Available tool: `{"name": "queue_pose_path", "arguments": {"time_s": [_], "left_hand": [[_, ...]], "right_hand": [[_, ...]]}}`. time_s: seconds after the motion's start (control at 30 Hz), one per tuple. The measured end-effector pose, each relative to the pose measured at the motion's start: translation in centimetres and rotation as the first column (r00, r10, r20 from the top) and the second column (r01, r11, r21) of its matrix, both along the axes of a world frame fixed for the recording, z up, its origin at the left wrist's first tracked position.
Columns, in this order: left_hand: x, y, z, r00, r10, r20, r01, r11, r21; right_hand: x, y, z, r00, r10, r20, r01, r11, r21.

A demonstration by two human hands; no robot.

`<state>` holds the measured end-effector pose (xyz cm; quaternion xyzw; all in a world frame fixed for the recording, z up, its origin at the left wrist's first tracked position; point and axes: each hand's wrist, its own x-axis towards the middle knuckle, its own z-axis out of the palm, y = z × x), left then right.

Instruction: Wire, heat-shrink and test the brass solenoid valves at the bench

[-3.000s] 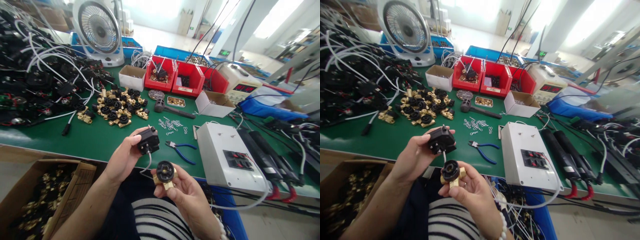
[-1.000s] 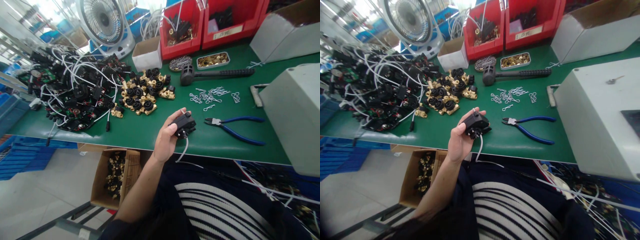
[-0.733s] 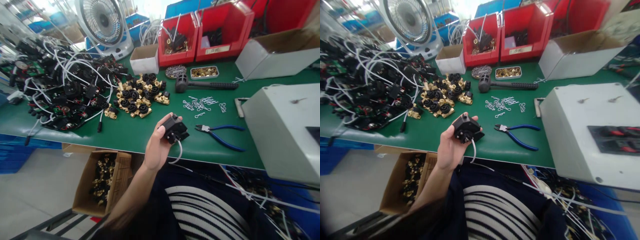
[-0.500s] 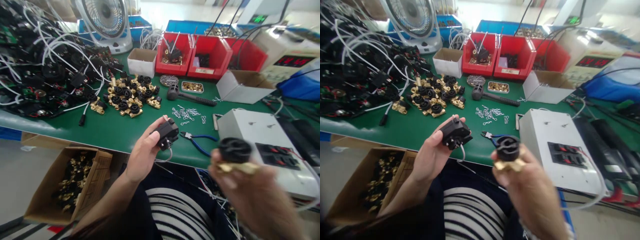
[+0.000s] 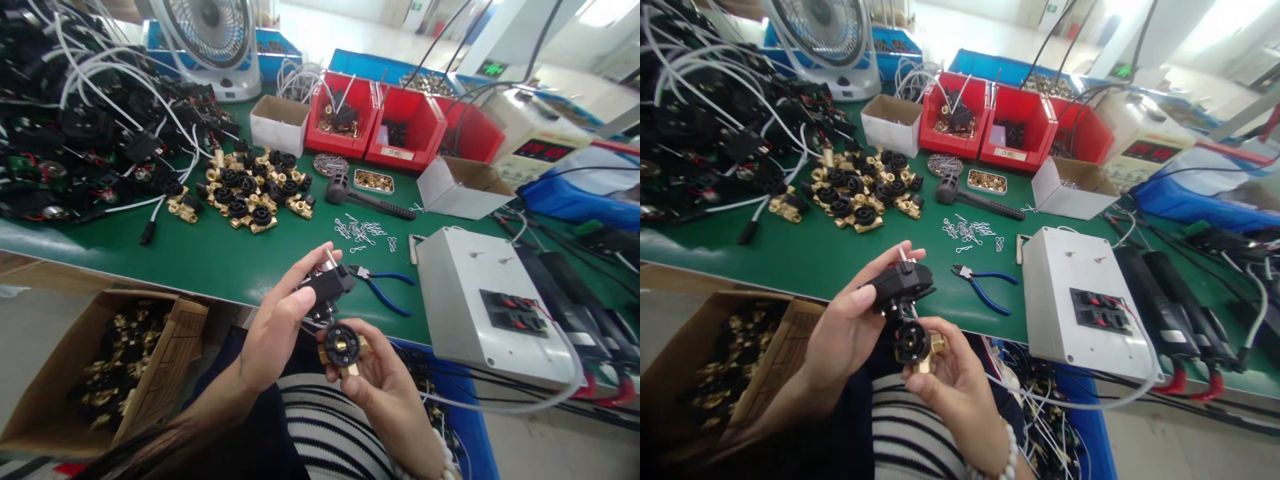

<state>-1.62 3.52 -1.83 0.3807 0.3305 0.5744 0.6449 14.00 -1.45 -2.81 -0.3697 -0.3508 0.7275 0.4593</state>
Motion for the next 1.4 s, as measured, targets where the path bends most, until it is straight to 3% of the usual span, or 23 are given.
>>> {"name": "queue_pose_path", "arguments": {"time_s": [0.73,0.9,1.07,1.27,1.4], "left_hand": [[-0.2,-0.8,0.7,0.992,-0.012,-0.129,0.018,0.999,0.045],[-0.4,-0.9,0.6,0.963,-0.006,-0.27,0.041,0.991,0.125],[-0.4,-0.9,0.5,0.921,0.038,-0.388,0.061,0.969,0.24],[-0.4,-1.1,1.0,0.899,0.081,-0.431,0.044,0.962,0.271],[-0.4,-1.2,1.1,0.893,0.099,-0.44,0.027,0.962,0.271]], "right_hand": [[-0.1,-0.1,-0.1,1.0,-0.014,0.008,0.014,1.0,0.01],[-0.1,-0.1,-0.2,0.999,-0.02,-0.031,0.021,0.999,0.05],[0.0,-0.1,0.4,0.992,0.031,-0.126,-0.032,0.999,-0.001],[-0.1,0.0,0.7,0.988,0.041,-0.151,-0.042,0.999,-0.002],[-0.1,-0.2,0.4,0.996,0.01,-0.084,-0.007,0.999,0.037]]}}
